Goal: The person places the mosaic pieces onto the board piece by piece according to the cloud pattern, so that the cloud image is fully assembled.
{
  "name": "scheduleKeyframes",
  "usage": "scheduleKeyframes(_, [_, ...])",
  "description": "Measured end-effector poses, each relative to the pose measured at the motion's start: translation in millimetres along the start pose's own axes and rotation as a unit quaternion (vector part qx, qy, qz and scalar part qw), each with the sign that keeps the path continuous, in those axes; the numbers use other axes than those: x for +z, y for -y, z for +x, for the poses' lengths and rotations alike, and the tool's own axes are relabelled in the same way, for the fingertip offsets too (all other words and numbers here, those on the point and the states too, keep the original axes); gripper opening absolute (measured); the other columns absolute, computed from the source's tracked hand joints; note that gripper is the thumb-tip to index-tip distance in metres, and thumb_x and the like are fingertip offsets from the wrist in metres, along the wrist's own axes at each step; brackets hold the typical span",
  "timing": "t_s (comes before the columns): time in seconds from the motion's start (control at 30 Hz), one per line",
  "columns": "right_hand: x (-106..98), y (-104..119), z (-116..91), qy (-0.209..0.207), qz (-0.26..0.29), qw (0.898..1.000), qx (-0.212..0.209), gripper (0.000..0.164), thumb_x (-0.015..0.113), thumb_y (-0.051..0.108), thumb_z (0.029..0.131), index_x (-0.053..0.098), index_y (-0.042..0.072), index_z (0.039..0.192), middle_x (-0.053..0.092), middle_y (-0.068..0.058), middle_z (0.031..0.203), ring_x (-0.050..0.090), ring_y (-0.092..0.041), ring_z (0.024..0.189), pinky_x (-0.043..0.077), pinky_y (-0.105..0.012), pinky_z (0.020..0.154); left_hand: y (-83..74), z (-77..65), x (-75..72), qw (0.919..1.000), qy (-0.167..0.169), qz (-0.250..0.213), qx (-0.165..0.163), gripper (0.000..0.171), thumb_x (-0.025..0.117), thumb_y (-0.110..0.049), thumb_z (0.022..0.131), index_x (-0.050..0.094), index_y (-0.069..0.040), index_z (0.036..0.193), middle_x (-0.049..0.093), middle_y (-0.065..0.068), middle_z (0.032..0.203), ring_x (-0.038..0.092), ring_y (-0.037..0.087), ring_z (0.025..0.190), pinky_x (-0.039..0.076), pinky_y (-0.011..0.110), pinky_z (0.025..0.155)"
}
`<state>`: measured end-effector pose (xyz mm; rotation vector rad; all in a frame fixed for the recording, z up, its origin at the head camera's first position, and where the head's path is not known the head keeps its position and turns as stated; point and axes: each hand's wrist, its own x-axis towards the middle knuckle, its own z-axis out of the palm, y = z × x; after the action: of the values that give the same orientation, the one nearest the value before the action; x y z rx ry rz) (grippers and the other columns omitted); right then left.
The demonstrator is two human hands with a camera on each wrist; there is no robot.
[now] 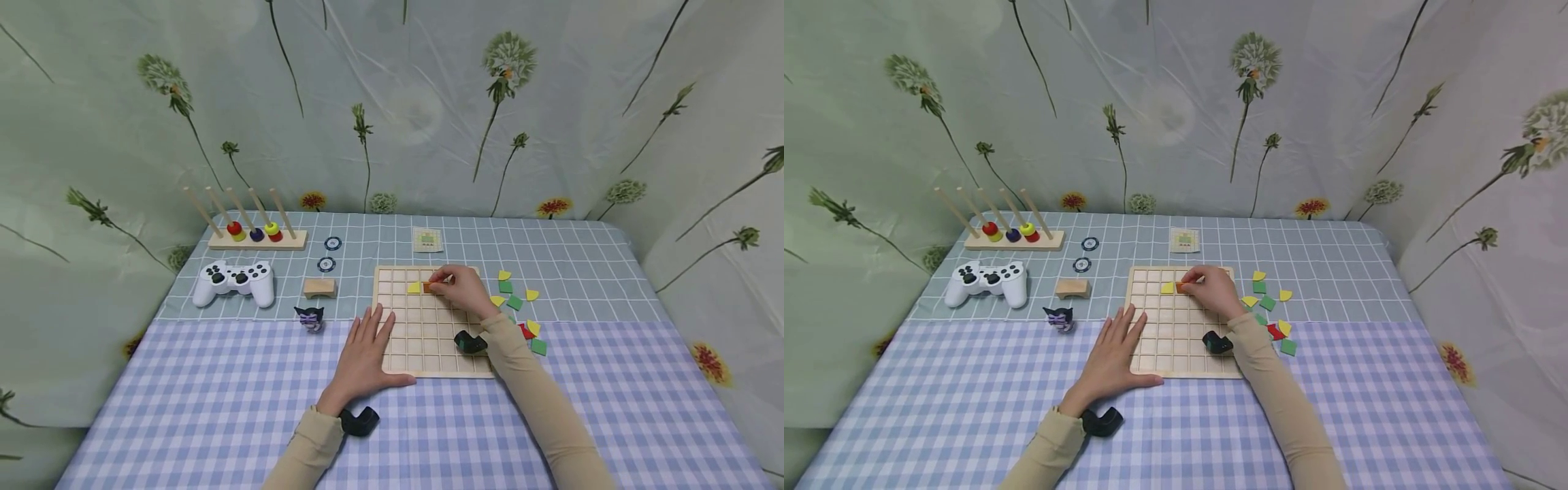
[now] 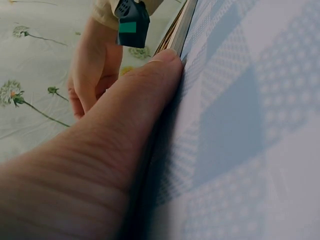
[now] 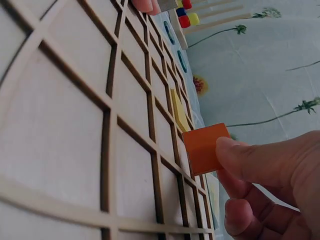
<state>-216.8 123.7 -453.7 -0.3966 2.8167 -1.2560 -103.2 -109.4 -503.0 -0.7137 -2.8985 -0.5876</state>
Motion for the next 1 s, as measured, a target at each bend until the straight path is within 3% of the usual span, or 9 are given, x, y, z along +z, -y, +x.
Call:
scheduleKeyframes(0.23, [4.9,1.1,1.7,0.003,-0.010,1.000,0.013,0.007,0.070,0.013,0.087,0.072,0.007,0.091,0.066,-0.005,0.087,0.050,-0.019,0.068,0.043,-0.031,0.061,-1.0,0.4,-0.3,1.0000,0.006,-0.001,-0.006,0.119,0.061,-0.080,0.065,0.023,-0.006,0.151,0.012,0.018,0.156,0.005,0.034,0.142,0.004,0.045,0.114])
scheduleKeyframes(0.6, [8.3,-5.0,5.2,0.019,-0.068,0.997,-0.016,0.017,0.069,0.017,0.088,0.073,0.009,0.101,0.061,-0.005,0.090,0.055,-0.021,0.082,0.048,-0.038,0.072,-0.5,0.2,-1.1,0.9999,0.006,0.000,-0.008,0.119,0.063,-0.079,0.065,0.024,-0.006,0.151,0.012,0.018,0.156,0.005,0.033,0.142,0.005,0.046,0.114])
scheduleKeyframes(0.8, [8.3,-7.6,3.6,0.030,-0.093,0.995,-0.013,0.020,0.068,0.021,0.089,0.074,0.011,0.106,0.058,-0.003,0.086,0.050,-0.019,0.074,0.043,-0.033,0.063,0.4,0.7,-0.5,0.9998,0.014,0.003,-0.012,0.119,0.061,-0.080,0.065,0.022,-0.009,0.152,0.010,0.016,0.156,0.003,0.032,0.143,0.002,0.044,0.114])
scheduleKeyframes(1.0, [6.2,-5.9,2.4,0.017,-0.103,0.994,-0.013,0.016,0.069,0.018,0.089,0.077,0.012,0.101,0.057,-0.002,0.082,0.049,-0.018,0.071,0.041,-0.032,0.059,-0.9,1.8,-1.1,0.9995,0.022,-0.002,-0.022,0.119,0.061,-0.079,0.065,0.021,-0.010,0.152,0.009,0.015,0.157,0.001,0.030,0.143,-0.002,0.040,0.114])
